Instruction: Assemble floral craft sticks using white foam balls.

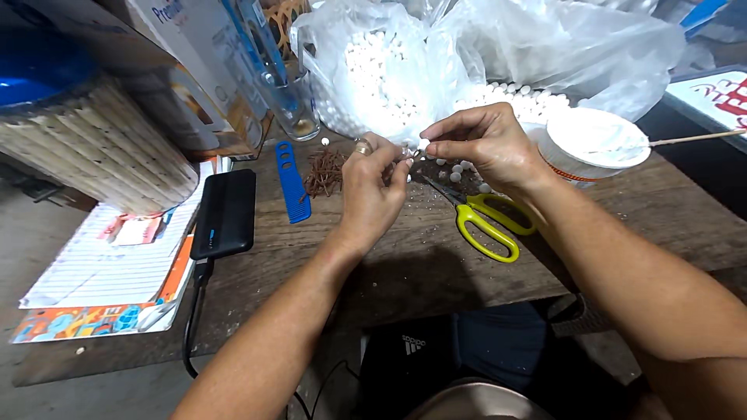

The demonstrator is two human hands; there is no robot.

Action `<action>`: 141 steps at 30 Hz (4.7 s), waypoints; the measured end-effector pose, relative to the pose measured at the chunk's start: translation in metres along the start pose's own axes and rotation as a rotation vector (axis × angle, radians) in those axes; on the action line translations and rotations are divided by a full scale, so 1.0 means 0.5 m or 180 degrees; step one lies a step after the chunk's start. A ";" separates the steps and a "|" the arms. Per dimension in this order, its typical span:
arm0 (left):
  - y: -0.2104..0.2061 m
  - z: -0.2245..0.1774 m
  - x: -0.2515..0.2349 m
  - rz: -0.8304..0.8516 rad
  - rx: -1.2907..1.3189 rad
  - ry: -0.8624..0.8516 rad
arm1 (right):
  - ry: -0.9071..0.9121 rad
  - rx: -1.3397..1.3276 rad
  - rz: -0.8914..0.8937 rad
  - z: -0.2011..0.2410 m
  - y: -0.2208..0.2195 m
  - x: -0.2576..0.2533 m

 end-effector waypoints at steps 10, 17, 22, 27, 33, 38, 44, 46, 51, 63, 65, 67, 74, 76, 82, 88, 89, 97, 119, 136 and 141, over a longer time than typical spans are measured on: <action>-0.001 0.000 0.002 0.0053 -0.0043 0.0067 | 0.0366 0.0430 0.0047 0.008 0.003 0.001; -0.003 0.003 0.002 0.0050 -0.0015 0.0137 | 0.0342 0.0383 0.0135 0.006 -0.008 0.004; -0.007 0.001 0.003 0.0035 -0.0033 0.0153 | 0.0478 0.0365 0.0211 0.003 -0.017 0.007; -0.005 -0.001 0.003 -0.0039 0.0059 0.0187 | 0.0465 0.0355 0.0169 0.008 -0.015 0.006; -0.005 0.002 0.005 -0.0005 0.0145 0.0245 | 0.0420 0.0435 0.0159 0.008 -0.012 0.005; 0.006 0.011 -0.002 0.0053 0.0004 0.0394 | 0.0457 0.0533 -0.0074 0.011 0.003 -0.002; 0.027 0.053 -0.017 -0.0398 0.0121 0.0805 | -0.0077 0.1420 0.0289 -0.043 -0.024 -0.024; 0.032 0.060 -0.017 -0.0433 0.0137 0.0879 | -0.0186 0.1633 0.0380 -0.049 -0.035 -0.035; 0.032 0.065 -0.019 -0.0473 0.0122 0.0771 | -0.0131 0.2331 0.0305 -0.035 -0.060 -0.073; 0.027 0.060 -0.019 -0.0493 0.0191 0.0806 | 0.0004 0.3016 0.0529 -0.051 -0.105 -0.109; 0.027 0.058 -0.018 -0.0488 0.0183 0.0778 | 0.0021 0.2484 0.0414 -0.042 -0.081 -0.099; 0.026 0.056 -0.017 -0.0460 0.0160 0.0731 | -0.0074 0.1710 0.0213 -0.026 -0.049 -0.084; 0.013 0.036 -0.012 -0.0357 0.0060 0.0468 | -0.0798 -0.0915 -0.0120 -0.005 -0.016 -0.010; 0.011 0.031 -0.011 -0.0384 0.0012 0.0370 | -0.0823 -0.1037 -0.0112 -0.003 -0.023 -0.003; 0.008 0.027 -0.010 -0.0388 -0.0029 0.0197 | -0.0878 -0.1114 -0.0115 -0.007 -0.033 0.000; 0.006 0.021 -0.010 -0.0403 -0.0025 0.0115 | -0.0825 -0.1092 -0.0189 -0.013 -0.032 -0.001; 0.006 0.020 -0.010 -0.0407 -0.0022 0.0112 | -0.0806 -0.1077 -0.0185 -0.013 -0.032 -0.001; 0.004 0.018 -0.009 -0.0362 -0.0010 0.0159 | -0.0556 -0.0921 -0.0182 -0.013 -0.033 0.000; 0.008 0.013 -0.003 -0.0187 -0.0186 0.0214 | 0.0376 0.0130 -0.0168 0.007 -0.034 0.008; 0.008 0.009 0.001 -0.0133 0.0015 0.0308 | 0.0351 0.0074 -0.0197 0.002 -0.037 0.007; 0.007 0.011 0.001 -0.0156 0.0161 0.0397 | 0.0449 0.0163 -0.0353 0.004 -0.035 0.011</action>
Point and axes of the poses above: each hand's wrist, its own x-axis away from the middle knuckle, its own y-axis out of the back of the hand, z = x × y, the point moved 5 cm from there along -x, towards the middle knuckle, and after that the axes turned 8 degrees about -y, right-handed, at the moved point
